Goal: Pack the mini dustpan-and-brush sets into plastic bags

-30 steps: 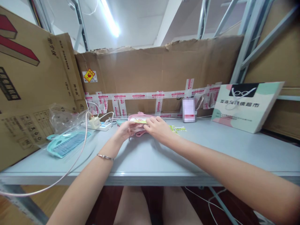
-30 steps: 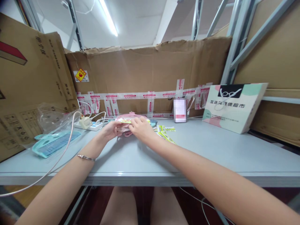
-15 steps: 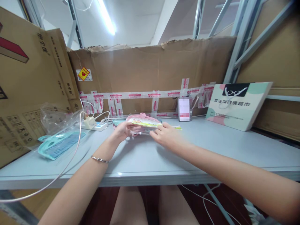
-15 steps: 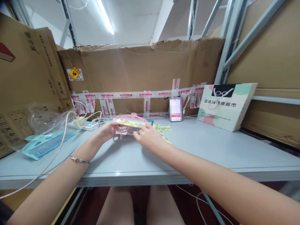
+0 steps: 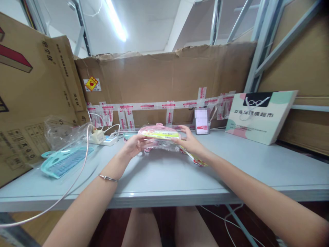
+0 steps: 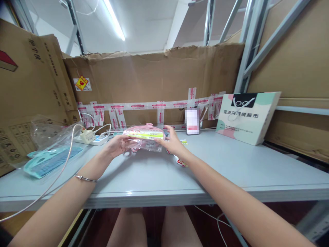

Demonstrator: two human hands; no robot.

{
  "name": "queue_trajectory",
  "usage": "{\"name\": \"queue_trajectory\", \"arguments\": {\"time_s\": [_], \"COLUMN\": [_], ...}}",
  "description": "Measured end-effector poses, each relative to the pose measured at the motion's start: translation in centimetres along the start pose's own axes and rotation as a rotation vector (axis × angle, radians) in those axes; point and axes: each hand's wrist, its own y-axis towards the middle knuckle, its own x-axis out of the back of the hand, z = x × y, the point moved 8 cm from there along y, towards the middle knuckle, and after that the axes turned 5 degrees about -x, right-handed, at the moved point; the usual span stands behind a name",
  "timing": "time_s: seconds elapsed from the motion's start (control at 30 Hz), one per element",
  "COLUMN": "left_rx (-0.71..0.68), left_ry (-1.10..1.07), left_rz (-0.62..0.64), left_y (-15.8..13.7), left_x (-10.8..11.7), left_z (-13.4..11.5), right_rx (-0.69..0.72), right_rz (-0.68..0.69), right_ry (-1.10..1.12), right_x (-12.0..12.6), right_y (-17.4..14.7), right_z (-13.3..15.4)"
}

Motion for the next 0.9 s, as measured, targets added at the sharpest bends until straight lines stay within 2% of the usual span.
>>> {"name": "queue_trajectory", "arguments": {"time_s": [0.1,0.27,0.33,0.4,0.47,0.57,0.7,0.8,0.9], "left_rx": [0.013,0.017,-0.005,-0.026,-0.033,-0.009,-0.028,-0.169,-0.370], "left_ry": [0.032,0.043,0.031,0.023,0.026,0.068,0.112,0.076,0.186], "left_rz": [0.035,0.059,0.058,0.068,0.091,0.146,0.200,0.218,0.273], "left_y": [-0.2,-0.1,-0.1,-0.1,-0.4,-0.7,-0.9,-1.0,-1.6], "left_x": [-0.4,-0.4,-0.3,-0.2,-0.4,-1.0,-1.9,-2.1,-2.6], "left_z": [0.3,0.3,0.0,-0.5,-0.7,-0.4,-0.2,-1.3,-2.3], "right_rx": [-0.095,-0.118,-0.049,0.087,0.227,0.369,0.454,0.435,0.418], "right_rz": [0.078,0.111,0.210,0.339,0.394,0.269,0.103,-0.037,-0.123], "right_ry": [0.067,0.125,0.179,0.198,0.097,-0.105,-0.015,0.049,0.056], "right_x": [-1.5,-1.0,-0.7,-0.6,-0.7,-0.8,-0.4,0.9,1.9], "right_y": [1.1,0.9,0.1,-1.0,-1.9,-2.3,-2.0,-1.8,-1.8], "right_z": [-1.4,-1.8,-0.8,0.7,1.7,2.4,2.8,2.5,2.6]}}
